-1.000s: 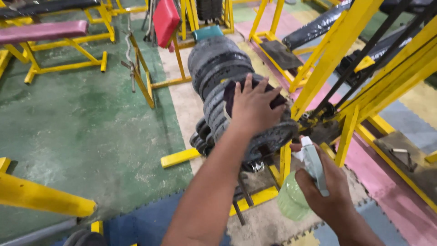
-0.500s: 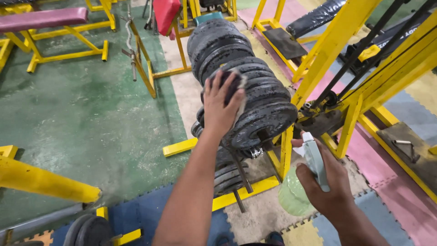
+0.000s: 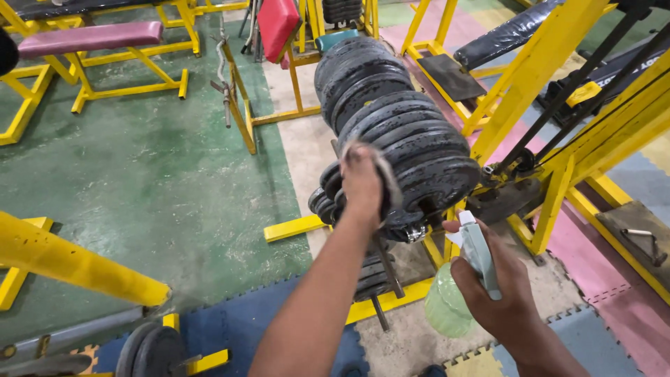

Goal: Cleaning various gym equipment including machine frames, weight plates, and pads using a spray bottle and cloth.

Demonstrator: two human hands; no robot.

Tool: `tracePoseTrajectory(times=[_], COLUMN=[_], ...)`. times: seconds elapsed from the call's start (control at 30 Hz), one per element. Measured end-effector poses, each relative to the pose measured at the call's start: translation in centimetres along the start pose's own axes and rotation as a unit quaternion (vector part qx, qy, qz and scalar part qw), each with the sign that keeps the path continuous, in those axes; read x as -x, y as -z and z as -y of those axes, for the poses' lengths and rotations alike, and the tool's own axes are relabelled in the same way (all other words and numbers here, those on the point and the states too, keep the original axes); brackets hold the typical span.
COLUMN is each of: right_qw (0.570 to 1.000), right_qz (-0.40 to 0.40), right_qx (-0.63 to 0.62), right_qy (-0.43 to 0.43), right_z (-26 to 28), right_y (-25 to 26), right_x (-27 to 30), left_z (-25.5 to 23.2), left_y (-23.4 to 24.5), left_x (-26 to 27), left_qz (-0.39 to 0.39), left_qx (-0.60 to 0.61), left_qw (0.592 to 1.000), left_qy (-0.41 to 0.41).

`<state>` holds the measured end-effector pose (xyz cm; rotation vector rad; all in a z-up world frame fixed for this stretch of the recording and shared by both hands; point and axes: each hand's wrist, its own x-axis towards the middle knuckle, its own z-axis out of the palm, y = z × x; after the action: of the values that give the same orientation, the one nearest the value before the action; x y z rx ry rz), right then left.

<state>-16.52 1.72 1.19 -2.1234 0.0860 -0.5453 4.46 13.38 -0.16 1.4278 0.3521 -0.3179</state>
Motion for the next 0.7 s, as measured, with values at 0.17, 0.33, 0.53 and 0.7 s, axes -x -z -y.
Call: tracePoseTrajectory(times=[0.17, 0.33, 0.53, 0.7], right_qw=[1.0, 1.0, 0.999, 0.997], right_qz=[0.001, -0.011, 0.007, 0.034], right_qx=[0.005, -0.007, 0.005, -0.035], right_qy=[0.008, 0.01, 0.042, 0.053], right_z=[0.6, 0.5, -0.9, -0.6], right_y=[-0.9, -1.1, -1.6, -2.2], right_x=[0.5, 0.7, -0.4, -1.9], left_z=[6.6, 6.7, 9.5, 4.2], left_y=[-3.1, -0.7, 1.1, 3.5], left_x=[-3.3, -1.9, -6.2, -0.9], left_qz=[-0.056, 0.022, 0.0, 0.085], left_qx=[-0.434, -0.304, -0.134, 0.135], left_qw=[0.781, 0.857, 0.923, 0.987], left_qy=[-0.445, -0.416, -0.361, -0.024])
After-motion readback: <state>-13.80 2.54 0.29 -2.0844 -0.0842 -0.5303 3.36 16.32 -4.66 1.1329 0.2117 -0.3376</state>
